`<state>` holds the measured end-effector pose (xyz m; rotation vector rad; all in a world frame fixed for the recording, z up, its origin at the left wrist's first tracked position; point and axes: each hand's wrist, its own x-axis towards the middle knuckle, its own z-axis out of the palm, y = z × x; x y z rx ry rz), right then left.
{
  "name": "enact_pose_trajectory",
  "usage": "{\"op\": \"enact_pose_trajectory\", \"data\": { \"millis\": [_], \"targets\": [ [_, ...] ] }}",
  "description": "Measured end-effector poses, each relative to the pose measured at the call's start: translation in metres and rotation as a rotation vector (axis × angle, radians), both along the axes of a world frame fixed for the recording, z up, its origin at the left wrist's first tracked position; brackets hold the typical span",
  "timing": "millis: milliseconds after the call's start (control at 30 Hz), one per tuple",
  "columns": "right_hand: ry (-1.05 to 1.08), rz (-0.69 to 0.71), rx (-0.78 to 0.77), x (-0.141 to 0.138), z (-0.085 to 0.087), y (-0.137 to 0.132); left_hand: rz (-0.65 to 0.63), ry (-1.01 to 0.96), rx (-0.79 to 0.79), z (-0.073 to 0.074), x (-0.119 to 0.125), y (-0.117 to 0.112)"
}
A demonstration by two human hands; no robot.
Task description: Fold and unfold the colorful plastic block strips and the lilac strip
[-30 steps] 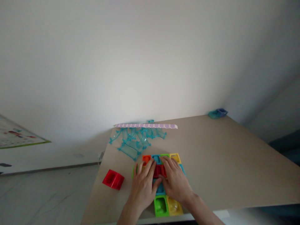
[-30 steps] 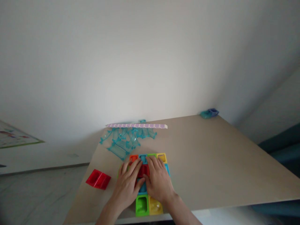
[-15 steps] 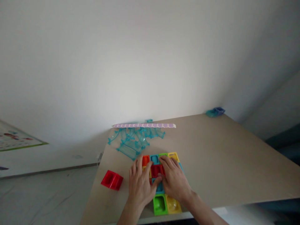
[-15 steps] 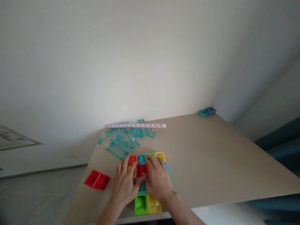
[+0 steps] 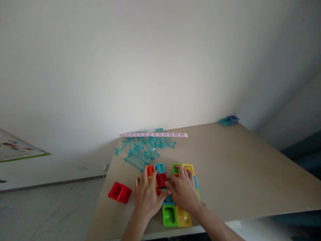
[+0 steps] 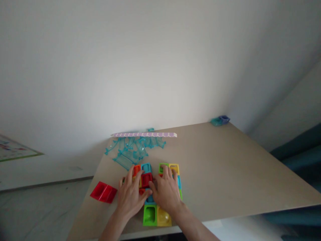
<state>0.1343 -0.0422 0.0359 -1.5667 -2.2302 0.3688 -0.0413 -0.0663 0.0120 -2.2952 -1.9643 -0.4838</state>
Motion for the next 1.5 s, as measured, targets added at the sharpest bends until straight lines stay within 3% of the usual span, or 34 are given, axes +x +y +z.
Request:
{"op": "enact_pose_trajectory", "data": {
  "millis": [100, 200, 433, 633, 833, 1300, 1500],
  "targets": [
    [0.004, -0.097, -0.020, -0.011, 0.000, 0.003, -0.030, 0.006, -0.036, -0.002, -0.003, 0.000],
    [0.013, -0.142, -0.047, -0.016, 0.003, 0.004, 0.020, 0.005, -0.088, 0.003, 0.000, 0.000],
    [0.100, -0.143, -0.065, -0.015, 0.004, 0.006, 0.091, -0.040, -0.146, 0.017, 0.011, 0.001],
    [0.300, -0.177, -0.012, -0.011, -0.006, 0.008, 0.092, -0.051, -0.158, 0.021, 0.012, 0.001],
    [0.644, -0.102, -0.020, -0.003, -0.012, 0.010, 0.142, 0.010, -0.174, 0.026, 0.014, 0.001],
    [0.888, -0.065, -0.172, -0.001, -0.014, 0.007, 0.071, -0.007, -0.103, 0.020, 0.013, -0.003],
    [1.079, -0.138, -0.219, 0.004, -0.017, 0.008, 0.010, -0.033, -0.051, 0.014, 0.010, -0.002]
  ]
}}
